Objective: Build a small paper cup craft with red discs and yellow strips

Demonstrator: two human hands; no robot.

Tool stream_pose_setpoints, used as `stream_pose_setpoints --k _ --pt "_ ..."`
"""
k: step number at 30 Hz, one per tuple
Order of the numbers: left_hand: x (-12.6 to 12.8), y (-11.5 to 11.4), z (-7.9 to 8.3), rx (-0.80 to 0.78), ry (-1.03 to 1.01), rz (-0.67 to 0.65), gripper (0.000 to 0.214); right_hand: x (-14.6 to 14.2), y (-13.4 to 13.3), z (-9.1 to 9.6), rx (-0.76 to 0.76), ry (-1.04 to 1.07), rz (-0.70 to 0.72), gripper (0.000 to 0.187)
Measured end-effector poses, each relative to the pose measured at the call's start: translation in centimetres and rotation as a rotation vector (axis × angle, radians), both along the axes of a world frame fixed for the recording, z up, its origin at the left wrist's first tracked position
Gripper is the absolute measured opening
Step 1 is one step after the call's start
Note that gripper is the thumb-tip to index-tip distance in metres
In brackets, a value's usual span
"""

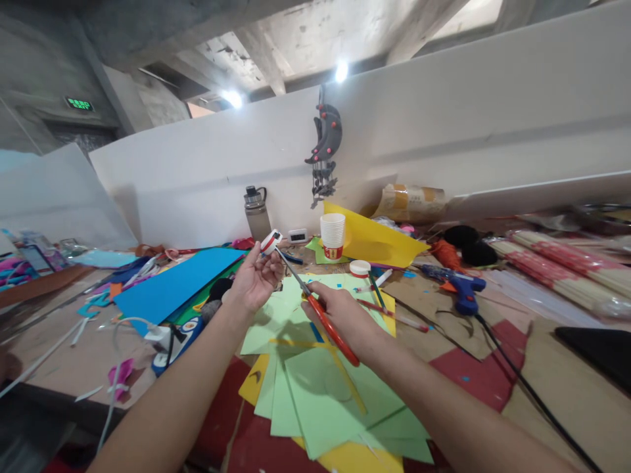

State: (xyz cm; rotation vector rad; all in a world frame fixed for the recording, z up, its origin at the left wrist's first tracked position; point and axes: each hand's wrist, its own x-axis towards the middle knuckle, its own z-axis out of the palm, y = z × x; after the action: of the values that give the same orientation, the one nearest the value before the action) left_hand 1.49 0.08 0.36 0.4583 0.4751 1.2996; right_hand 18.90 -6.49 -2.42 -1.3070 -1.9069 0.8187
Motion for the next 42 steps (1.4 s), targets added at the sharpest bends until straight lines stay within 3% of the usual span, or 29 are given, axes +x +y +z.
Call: stream_pose_setpoints --k 10,17,30,42 --pt "0.0 0.0 0.0 -0.014 0.002 0.027 0.02 -0.2 -0.3 0.2 -0.07 0.038 -0.035 0.019" --pt "0.0 0.4 -0.4 0.021 0.054 0.145 0.009 0.0 0.4 -0.5 -0.172 0.042 -0.078 0.024" --pt "0.2 0.6 -1.2 0.072 0.145 0.199 0.014 0.0 0.1 -0.1 0.005 -0.023 -0.012 0.018" --pt "0.0 0.8 -1.5 0.03 0.175 0.268 0.018 -0.1 0.0 -0.3 -0.028 0.058 0.032 0.017"
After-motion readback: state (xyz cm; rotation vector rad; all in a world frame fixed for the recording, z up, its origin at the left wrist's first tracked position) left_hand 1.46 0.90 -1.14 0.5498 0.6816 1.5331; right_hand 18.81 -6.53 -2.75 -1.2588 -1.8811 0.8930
